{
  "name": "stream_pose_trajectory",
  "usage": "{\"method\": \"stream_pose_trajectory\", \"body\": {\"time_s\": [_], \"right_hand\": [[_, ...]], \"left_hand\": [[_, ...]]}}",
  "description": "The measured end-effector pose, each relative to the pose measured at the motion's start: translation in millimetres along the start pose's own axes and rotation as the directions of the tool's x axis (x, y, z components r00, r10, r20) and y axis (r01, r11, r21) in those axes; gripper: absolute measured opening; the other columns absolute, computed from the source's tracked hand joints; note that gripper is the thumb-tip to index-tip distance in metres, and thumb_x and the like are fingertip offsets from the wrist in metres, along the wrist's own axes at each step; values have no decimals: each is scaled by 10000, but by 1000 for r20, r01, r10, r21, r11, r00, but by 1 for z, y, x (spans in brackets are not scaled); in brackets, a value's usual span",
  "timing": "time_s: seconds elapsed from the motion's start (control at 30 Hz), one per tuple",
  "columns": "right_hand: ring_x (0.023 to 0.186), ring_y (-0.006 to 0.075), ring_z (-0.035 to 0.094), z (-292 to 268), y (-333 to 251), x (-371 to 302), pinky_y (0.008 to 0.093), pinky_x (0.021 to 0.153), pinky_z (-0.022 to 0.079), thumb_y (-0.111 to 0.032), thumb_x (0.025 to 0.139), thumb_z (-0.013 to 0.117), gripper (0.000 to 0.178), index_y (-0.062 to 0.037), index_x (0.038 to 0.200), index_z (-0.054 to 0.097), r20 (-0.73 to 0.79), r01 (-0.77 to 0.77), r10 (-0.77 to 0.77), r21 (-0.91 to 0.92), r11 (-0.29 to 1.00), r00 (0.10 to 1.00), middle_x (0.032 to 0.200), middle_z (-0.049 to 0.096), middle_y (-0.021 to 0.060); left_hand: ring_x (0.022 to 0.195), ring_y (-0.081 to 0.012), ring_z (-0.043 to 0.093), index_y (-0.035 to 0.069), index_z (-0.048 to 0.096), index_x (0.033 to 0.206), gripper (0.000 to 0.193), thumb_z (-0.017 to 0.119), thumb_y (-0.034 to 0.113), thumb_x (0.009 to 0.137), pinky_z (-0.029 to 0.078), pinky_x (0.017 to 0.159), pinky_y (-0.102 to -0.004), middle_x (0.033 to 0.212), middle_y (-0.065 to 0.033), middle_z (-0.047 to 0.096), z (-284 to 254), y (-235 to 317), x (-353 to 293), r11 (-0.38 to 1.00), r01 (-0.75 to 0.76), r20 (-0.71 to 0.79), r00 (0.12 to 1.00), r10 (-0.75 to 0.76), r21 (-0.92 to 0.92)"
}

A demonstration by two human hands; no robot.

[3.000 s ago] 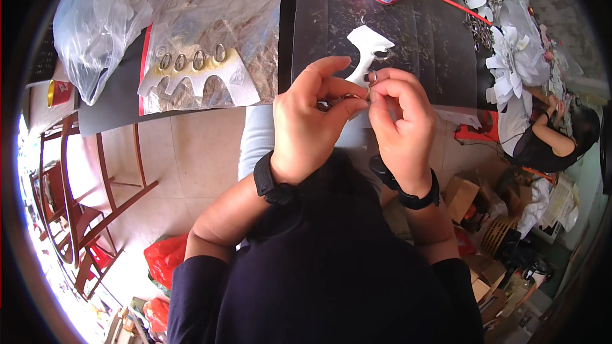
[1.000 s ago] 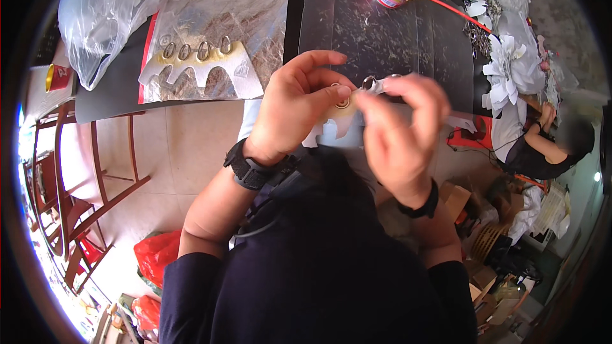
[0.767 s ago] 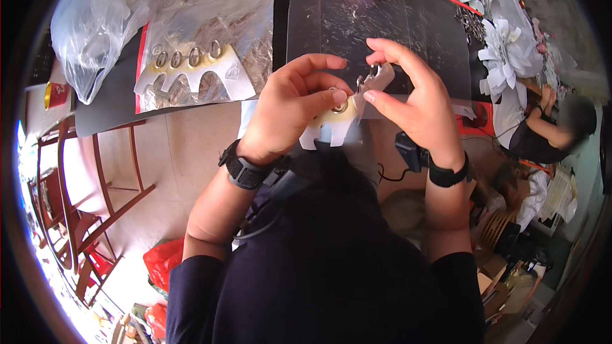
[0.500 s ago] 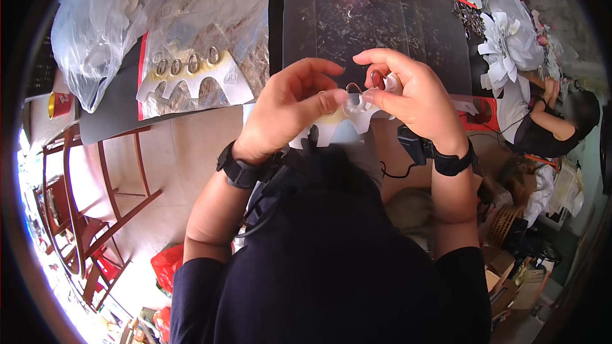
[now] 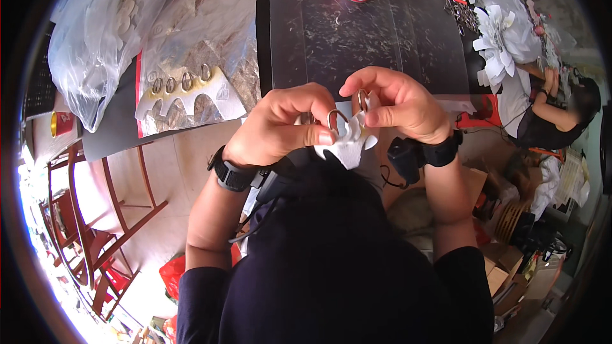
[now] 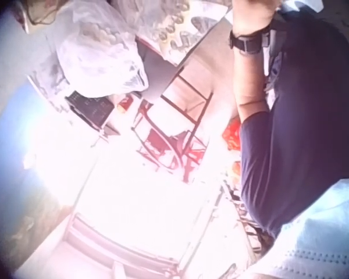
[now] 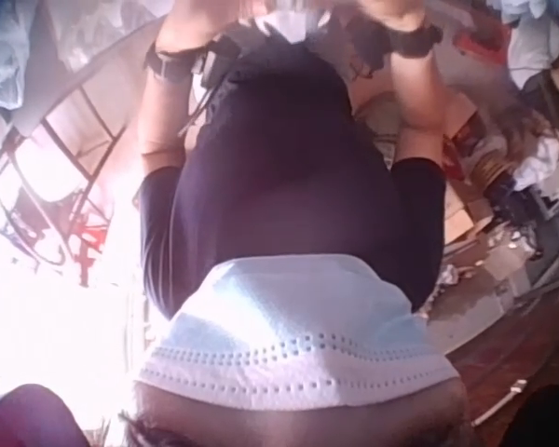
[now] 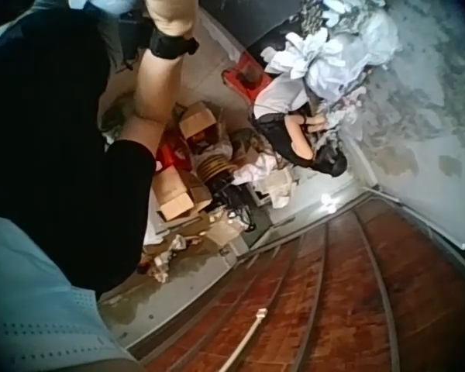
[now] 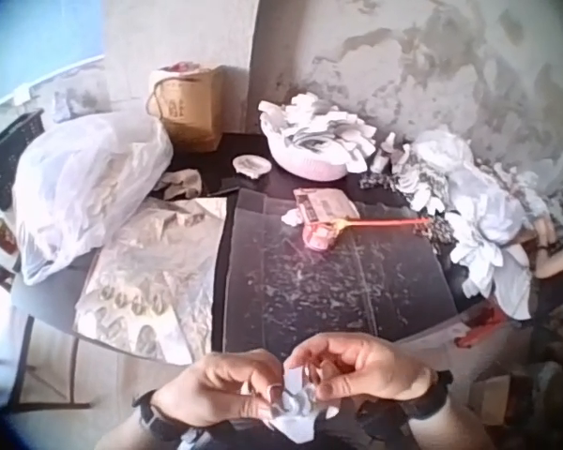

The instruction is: The recorder is assembling small hardware components onto white shoe upper pieces by hand.

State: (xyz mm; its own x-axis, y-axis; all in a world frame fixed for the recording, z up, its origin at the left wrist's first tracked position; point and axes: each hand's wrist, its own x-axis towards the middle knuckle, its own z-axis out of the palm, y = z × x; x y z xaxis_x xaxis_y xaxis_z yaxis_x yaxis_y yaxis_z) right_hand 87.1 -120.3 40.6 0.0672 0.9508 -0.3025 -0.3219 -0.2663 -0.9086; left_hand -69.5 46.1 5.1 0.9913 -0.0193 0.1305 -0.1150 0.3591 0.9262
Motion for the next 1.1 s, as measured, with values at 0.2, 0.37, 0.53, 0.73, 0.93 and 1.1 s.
{"method": "stream_pose_trajectory", "body": {"time_s": [0.2,0.37,0.53,0.73,0.93,1.1], "right_hand": [[792,34,505,7,15,5,182,767,412,-22,827,625,339,-18,1151,526,-63,92,-77,278,956,995,872,538,-33],[783,33,525,6,3,2,173,682,437,-104,856,626,316,5,1136,529,-186,71,-85,-79,994,979,863,564,-22],[785,37,514,16,-8,4,192,686,449,-80,848,616,283,-8,1113,549,-217,-24,-41,-288,957,975,874,564,-16],[872,83,526,26,-4,3,240,759,461,-39,833,596,281,7,1107,553,-261,14,-115,-359,933,958,944,572,50],[872,99,568,28,-3,0,257,775,463,-25,870,543,204,10,1067,583,-247,98,-240,-476,874,939,976,610,67],[873,102,566,14,13,8,252,779,469,-40,879,543,190,0,1055,601,-115,127,-108,165,978,987,949,608,40]], "left_hand": [[821,-93,535,9,615,904,115,660,71,818,423,746,-237,891,-9,578,-2,-20,-4,960,19,-38,999,-30,-280],[869,-120,541,10,614,961,295,712,214,772,418,790,-259,920,-27,584,-14,-18,-3,999,45,-60,997,-43,31],[916,-125,538,-7,580,1052,478,747,318,744,417,817,-266,956,-42,591,-19,-3,5,945,147,17,987,-159,294],[683,-142,582,-6,622,825,169,672,149,778,454,651,-283,696,-81,610,11,2,10,869,214,-251,962,-108,446],[669,-134,515,2,581,822,129,664,71,751,409,606,-271,751,-58,570,28,2,-1,779,152,-285,958,36,608],[802,-156,570,15,591,839,110,656,16,750,433,719,-273,842,-79,612,27,1,-5,746,-48,-148,970,194,665]]}}
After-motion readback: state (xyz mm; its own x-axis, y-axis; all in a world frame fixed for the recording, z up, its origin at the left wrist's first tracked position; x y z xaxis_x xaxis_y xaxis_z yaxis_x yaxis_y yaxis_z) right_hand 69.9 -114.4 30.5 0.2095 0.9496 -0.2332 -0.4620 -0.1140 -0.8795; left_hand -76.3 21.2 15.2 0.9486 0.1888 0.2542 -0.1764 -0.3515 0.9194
